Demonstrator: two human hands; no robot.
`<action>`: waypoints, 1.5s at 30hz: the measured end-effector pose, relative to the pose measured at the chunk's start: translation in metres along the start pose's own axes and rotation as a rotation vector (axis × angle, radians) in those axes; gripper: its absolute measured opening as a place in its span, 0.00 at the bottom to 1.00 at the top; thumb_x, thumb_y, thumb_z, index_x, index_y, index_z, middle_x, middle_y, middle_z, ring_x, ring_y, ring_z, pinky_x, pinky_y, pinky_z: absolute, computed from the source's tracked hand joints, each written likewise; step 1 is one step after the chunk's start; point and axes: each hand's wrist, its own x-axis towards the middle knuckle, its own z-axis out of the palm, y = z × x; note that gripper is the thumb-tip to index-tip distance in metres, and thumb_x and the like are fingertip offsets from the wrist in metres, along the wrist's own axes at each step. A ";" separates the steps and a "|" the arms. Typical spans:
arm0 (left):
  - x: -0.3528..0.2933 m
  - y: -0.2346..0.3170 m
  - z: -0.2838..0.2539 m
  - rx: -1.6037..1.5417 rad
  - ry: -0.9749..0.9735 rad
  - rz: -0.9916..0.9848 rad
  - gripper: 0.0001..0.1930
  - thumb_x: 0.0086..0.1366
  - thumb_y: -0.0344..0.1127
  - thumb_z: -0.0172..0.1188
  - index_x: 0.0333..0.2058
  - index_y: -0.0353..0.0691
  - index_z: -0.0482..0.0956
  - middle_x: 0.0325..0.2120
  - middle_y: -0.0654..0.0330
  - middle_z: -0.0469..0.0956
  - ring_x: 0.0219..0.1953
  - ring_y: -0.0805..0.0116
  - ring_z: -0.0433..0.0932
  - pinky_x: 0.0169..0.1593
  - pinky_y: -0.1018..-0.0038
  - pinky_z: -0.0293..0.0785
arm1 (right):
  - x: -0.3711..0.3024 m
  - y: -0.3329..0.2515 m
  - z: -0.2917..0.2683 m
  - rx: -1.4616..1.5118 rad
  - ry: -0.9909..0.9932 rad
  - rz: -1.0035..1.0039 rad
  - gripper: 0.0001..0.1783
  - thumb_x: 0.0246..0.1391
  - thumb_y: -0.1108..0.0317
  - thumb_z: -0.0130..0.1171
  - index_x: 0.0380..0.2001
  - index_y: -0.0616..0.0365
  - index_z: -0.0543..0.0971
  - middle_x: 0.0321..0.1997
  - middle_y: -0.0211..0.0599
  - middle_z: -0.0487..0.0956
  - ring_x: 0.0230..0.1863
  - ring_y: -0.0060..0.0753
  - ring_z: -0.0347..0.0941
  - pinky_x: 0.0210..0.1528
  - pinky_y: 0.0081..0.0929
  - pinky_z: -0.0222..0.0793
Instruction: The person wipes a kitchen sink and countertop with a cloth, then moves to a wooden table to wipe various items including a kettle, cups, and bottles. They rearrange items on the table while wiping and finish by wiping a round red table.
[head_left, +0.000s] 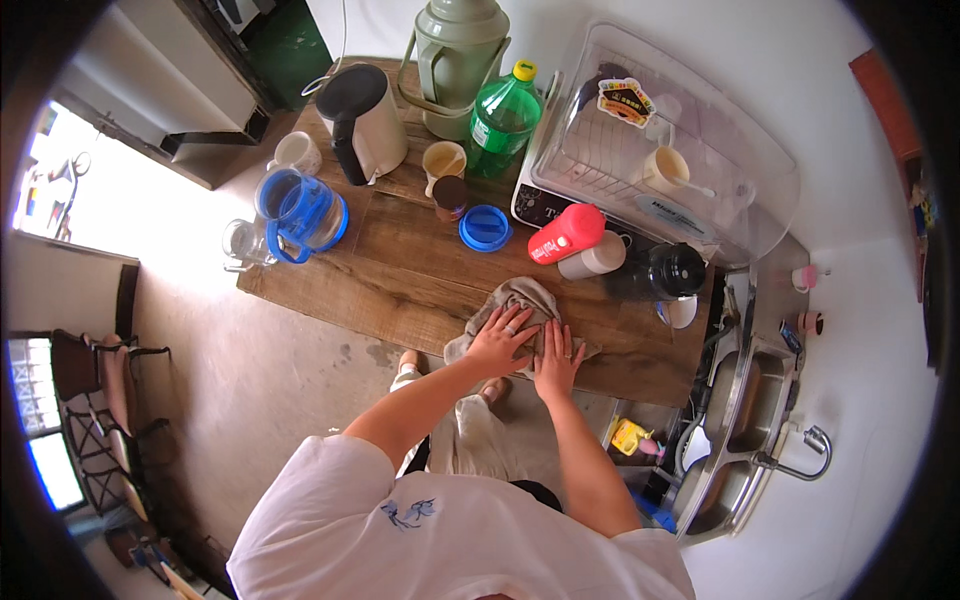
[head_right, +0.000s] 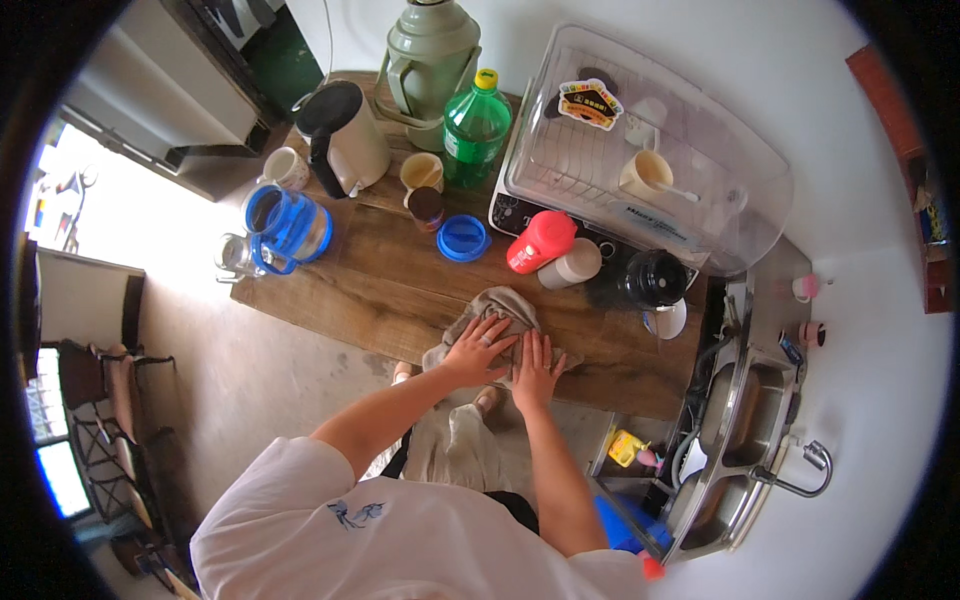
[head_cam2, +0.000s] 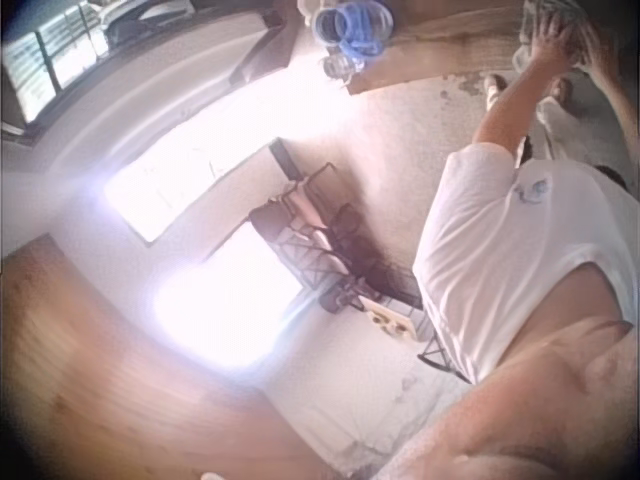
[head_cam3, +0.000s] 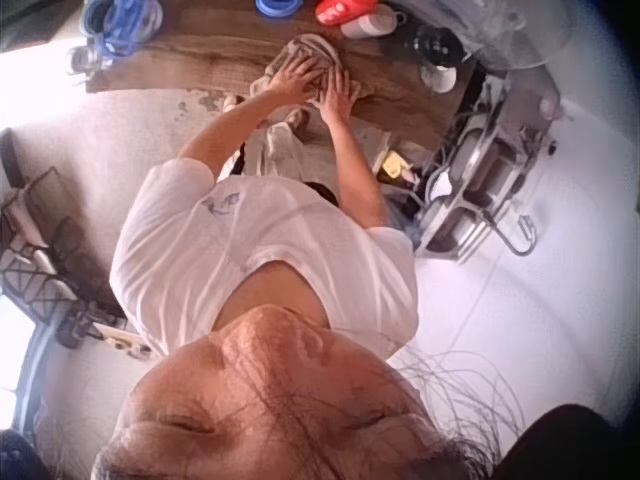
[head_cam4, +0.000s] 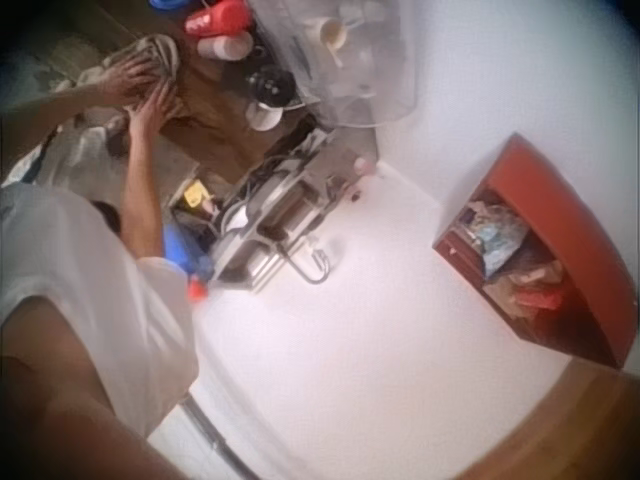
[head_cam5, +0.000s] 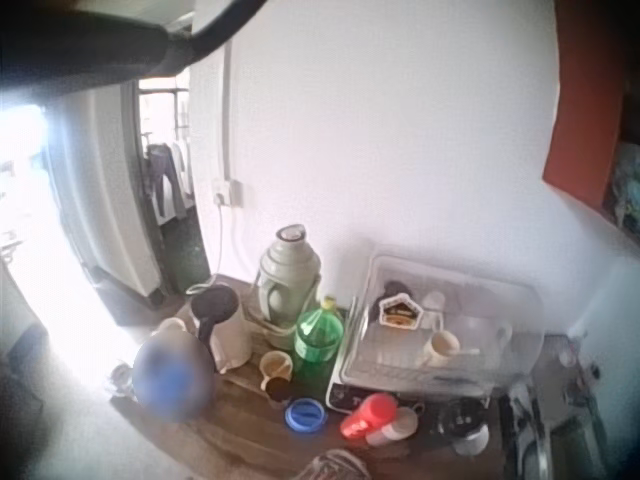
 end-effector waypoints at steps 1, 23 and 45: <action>0.009 0.001 0.001 -0.087 0.122 0.010 0.30 0.57 0.46 0.67 0.59 0.49 0.72 0.63 0.50 0.63 0.68 0.47 0.58 0.69 0.52 0.55 | 0.002 0.002 -0.005 -0.029 0.031 0.002 0.42 0.53 0.65 0.62 0.70 0.48 0.59 0.76 0.28 0.55 0.77 0.39 0.45 0.73 0.60 0.40; 0.007 -0.111 -0.110 -0.795 0.571 -0.498 0.34 0.50 0.34 0.76 0.54 0.33 0.70 0.57 0.48 0.70 0.58 0.50 0.72 0.59 0.61 0.72 | 0.134 -0.141 -0.020 1.440 0.096 0.503 0.13 0.65 0.60 0.59 0.46 0.57 0.76 0.37 0.31 0.80 0.35 0.23 0.78 0.37 0.25 0.77; -0.165 -0.152 -0.340 -0.392 1.242 -0.618 0.05 0.63 0.26 0.65 0.33 0.34 0.77 0.27 0.53 0.83 0.29 0.67 0.85 0.33 0.75 0.78 | 0.133 -0.418 -0.173 1.328 -0.217 -0.544 0.17 0.70 0.60 0.50 0.50 0.61 0.78 0.48 0.36 0.77 0.46 0.26 0.75 0.50 0.26 0.72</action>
